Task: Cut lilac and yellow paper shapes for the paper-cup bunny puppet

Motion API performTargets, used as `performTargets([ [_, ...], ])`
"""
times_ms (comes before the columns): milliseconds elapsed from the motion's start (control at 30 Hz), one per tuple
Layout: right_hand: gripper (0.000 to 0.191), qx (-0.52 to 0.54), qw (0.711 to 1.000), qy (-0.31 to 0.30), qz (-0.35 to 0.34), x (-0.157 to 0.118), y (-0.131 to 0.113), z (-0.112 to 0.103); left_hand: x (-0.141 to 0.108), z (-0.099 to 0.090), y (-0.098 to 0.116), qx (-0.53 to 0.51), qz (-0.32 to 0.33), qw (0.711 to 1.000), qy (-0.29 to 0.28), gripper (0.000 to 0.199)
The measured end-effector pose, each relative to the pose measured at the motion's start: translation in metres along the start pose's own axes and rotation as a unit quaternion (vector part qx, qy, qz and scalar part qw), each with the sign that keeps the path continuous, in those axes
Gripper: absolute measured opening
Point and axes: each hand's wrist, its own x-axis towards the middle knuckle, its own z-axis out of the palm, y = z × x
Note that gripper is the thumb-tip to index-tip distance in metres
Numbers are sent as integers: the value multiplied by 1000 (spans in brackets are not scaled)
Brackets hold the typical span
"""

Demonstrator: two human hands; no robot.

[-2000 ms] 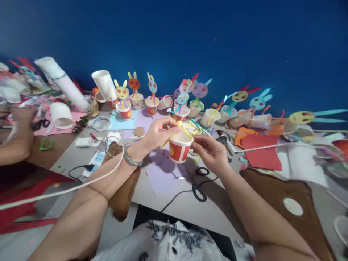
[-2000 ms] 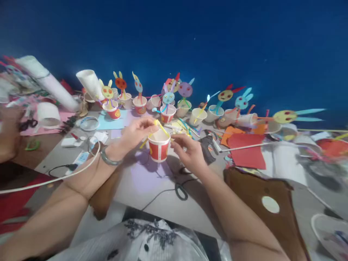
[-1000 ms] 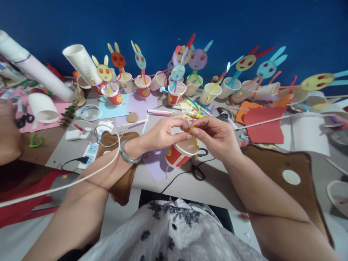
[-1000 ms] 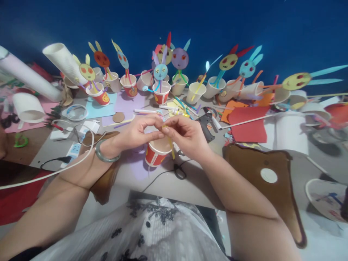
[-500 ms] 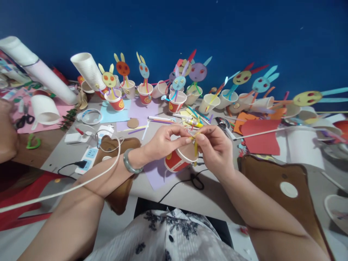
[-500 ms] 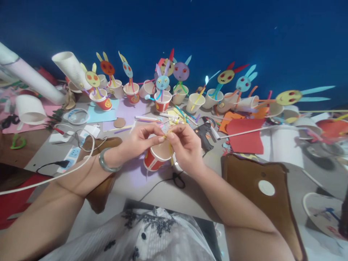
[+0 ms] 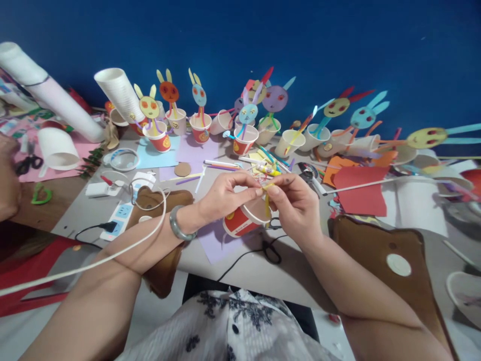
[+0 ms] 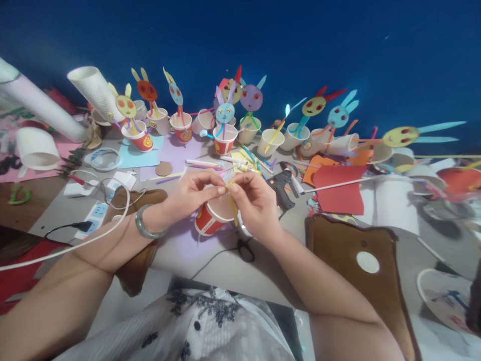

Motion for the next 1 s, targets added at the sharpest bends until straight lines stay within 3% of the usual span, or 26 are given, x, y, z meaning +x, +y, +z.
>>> performTargets([
  [367,31,-12,1000,-5,-8,3,3,-2,4,-4,2,-36,-45,998,-31,30],
  [600,32,17,1000,-7,-1,4,5,-3,4,-2,0,-31,-3,1000,-3,25],
  [800,38,15,1000,-22,12,4,4,-2,1,0,2,-23,-30,999,-12,25],
  [1000,35,23,999,-24,13,5,8,-1,-2,2,2,44,28,998,29,15],
])
